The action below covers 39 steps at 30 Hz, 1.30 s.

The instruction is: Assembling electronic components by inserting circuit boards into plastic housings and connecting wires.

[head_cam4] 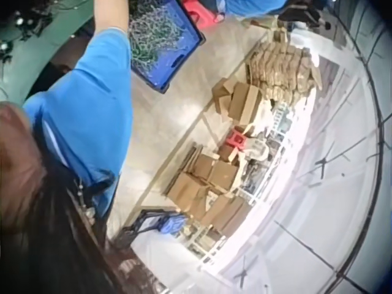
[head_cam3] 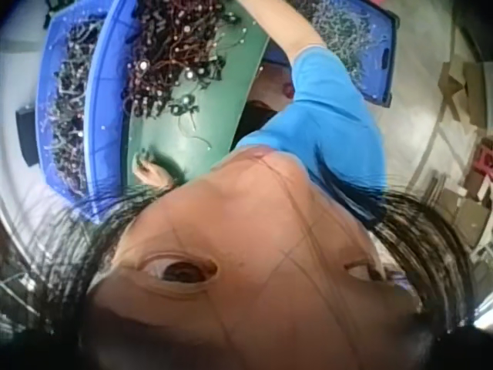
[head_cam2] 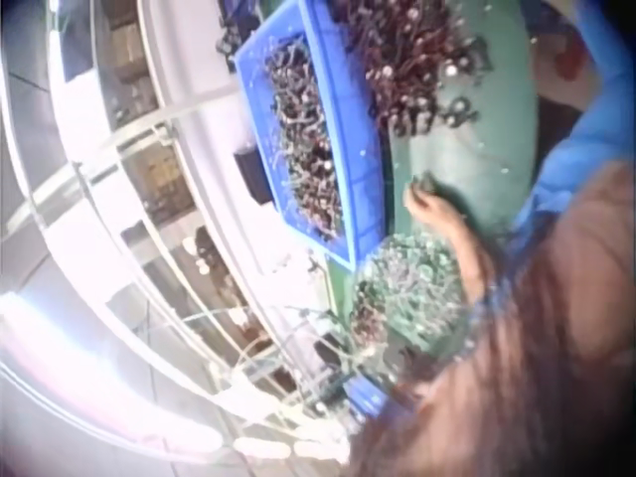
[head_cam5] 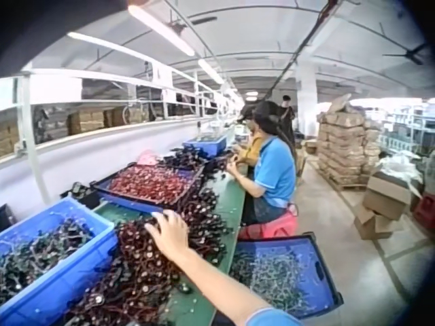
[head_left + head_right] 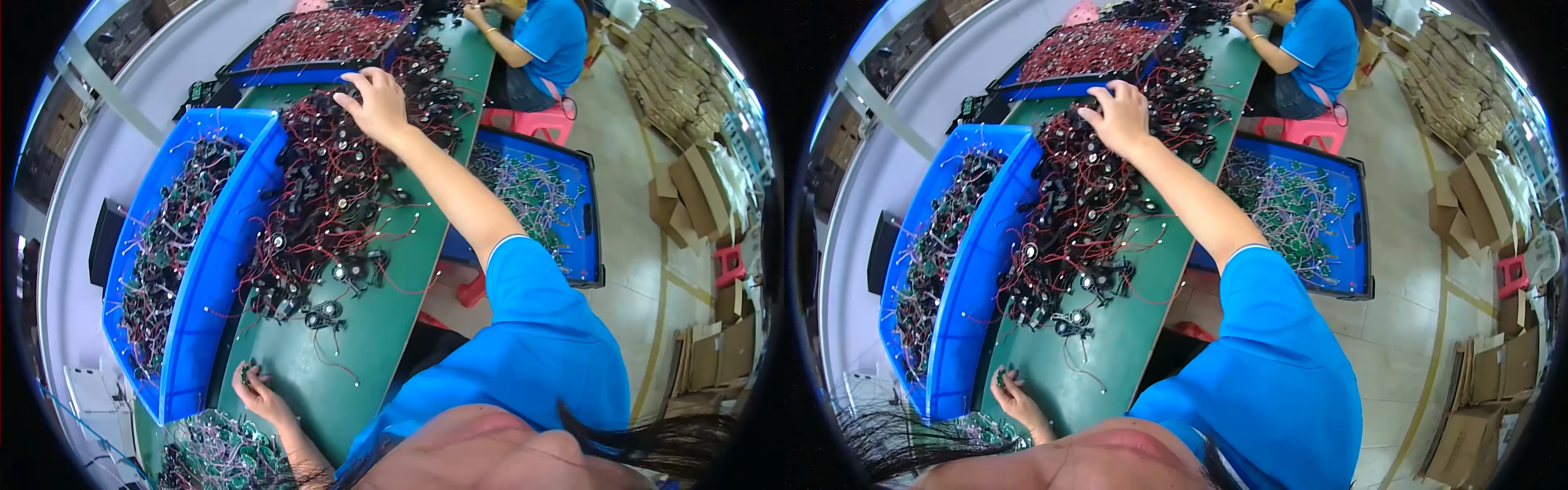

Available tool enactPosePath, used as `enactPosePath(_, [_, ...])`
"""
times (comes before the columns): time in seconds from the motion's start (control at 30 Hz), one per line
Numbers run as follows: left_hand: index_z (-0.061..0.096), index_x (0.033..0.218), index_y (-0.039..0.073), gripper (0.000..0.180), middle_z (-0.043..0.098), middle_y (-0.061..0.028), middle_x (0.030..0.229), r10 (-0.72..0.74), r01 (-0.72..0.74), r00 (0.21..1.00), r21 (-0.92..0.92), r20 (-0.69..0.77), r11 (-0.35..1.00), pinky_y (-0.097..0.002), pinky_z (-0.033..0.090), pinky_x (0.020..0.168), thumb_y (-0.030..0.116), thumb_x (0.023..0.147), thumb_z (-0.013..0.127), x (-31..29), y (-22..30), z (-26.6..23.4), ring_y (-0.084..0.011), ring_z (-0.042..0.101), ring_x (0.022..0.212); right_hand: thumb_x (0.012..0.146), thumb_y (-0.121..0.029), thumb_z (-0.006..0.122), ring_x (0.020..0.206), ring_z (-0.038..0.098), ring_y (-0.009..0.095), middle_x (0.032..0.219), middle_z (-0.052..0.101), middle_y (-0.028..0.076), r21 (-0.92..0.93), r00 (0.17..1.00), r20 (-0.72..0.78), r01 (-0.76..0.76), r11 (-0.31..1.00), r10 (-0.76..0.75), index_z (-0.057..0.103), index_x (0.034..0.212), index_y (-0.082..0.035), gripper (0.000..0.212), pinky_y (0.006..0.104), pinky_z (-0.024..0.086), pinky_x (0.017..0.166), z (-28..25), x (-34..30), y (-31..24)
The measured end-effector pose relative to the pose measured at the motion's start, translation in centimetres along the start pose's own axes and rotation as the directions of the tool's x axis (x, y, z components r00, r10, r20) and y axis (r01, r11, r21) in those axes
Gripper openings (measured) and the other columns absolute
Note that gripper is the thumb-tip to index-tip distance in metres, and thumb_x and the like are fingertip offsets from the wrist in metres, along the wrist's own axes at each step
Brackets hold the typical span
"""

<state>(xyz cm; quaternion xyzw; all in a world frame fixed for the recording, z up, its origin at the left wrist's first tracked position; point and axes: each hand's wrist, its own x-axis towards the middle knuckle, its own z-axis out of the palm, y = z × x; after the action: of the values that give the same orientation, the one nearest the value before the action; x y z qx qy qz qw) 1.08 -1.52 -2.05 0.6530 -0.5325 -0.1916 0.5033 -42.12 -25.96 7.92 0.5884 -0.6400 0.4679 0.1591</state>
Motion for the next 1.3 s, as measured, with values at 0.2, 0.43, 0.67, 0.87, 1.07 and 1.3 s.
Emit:
enactPosePath(0.2, [0.06, 0.1, 0.005, 0.017, 0.039, -0.0163, 0.136, 0.439, -0.456, 0.885, 0.092, 0.157, 0.885, -0.0363, 0.034, 0.099, 0.003, 0.085, 0.051, 2.0, 1.9, 5.5, -0.0304, 0.038, 0.125, 0.084, -0.053, 0.048, 0.119, 0.038, 0.031, 0.125, 0.046, 0.013, -0.151, 0.932, 0.339, -0.08, 0.985, 0.128, 0.038, 0.135, -0.026, 0.059, 0.0481, 0.036, 0.092, 2.0, -2.2, 1.9])
enactPosePath(0.43, [0.064, 0.096, 0.007, 0.017, 0.038, -0.0187, 0.136, 0.568, -0.607, 0.781, 0.102, 0.26, 0.788, -0.0391, 0.032, 0.101, 0.005, 0.081, 0.059, 4.2, 4.9, 12.7, -0.0347, 0.037, 0.124, 0.083, -0.045, 0.05, 0.123, 0.035, 0.03, 0.129, 0.046, 0.005, -0.074, 0.95, 0.312, 0.043, 0.996, -0.018, 0.039, 0.135, -0.025, 0.057, 0.0474, 0.035, 0.091, 0.4, -8.0, -2.5])
enactPosePath(0.67, [0.064, 0.097, 0.008, 0.018, 0.048, -0.0174, 0.125, 0.546, -0.579, 0.796, 0.066, 0.261, 0.812, -0.0402, 0.035, 0.095, 0.006, 0.079, 0.061, 3.5, 4.8, 12.1, -0.0328, 0.044, 0.113, 0.08, -0.042, 0.055, 0.118, 0.038, 0.028, 0.121, 0.049, 0.007, -0.053, 0.961, 0.176, 0.226, 0.973, -0.213, 0.06, 0.111, -0.016, 0.04, 0.0454, 0.036, 0.086, 0.5, -13.8, -4.6])
enactPosePath(0.87, [0.064, 0.098, 0.007, 0.017, 0.05, -0.0155, 0.118, 0.571, -0.611, 0.777, 0.099, 0.264, 0.785, -0.0381, 0.038, 0.091, 0.007, 0.081, 0.061, 2.5, 4.6, 10.7, -0.0303, 0.047, 0.105, 0.079, -0.038, 0.059, 0.115, 0.04, 0.028, 0.115, 0.05, 0.009, 0.142, 0.913, 0.373, 0.122, 0.982, -0.167, 0.063, 0.104, -0.016, 0.034, 0.0451, 0.036, 0.085, -0.8, -14.2, -8.7])
enactPosePath(1.07, [0.063, 0.101, 0.005, 0.016, 0.052, -0.0143, 0.115, 0.363, -0.366, 0.924, 0.0, 0.124, 0.931, -0.0325, 0.04, 0.088, 0.009, 0.085, 0.059, 4.0, 1.8, 10.0, -0.0278, 0.05, 0.1, 0.078, -0.032, 0.06, 0.109, 0.046, 0.032, 0.112, 0.053, 0.015, 0.285, 0.915, 0.254, 0.237, 0.929, -0.312, 0.064, 0.1, -0.012, 0.03, 0.043, 0.042, 0.082, 1.7, -18.1, -13.6])
enactPosePath(1.3, [0.063, 0.102, 0.003, 0.019, 0.053, -0.0135, 0.115, 0.374, -0.375, 0.919, -0.018, 0.127, 0.927, -0.0326, 0.04, 0.09, 0.01, 0.085, 0.06, 3.8, 2.1, 9.9, -0.0276, 0.05, 0.105, 0.08, -0.02, 0.061, 0.1, 0.055, 0.029, 0.116, 0.056, 0.011, 0.497, 0.822, 0.336, 0.26, 0.828, -0.46, 0.064, 0.102, -0.012, 0.024, 0.0353, 0.046, 0.086, -3.6, -13.9, -10.4])
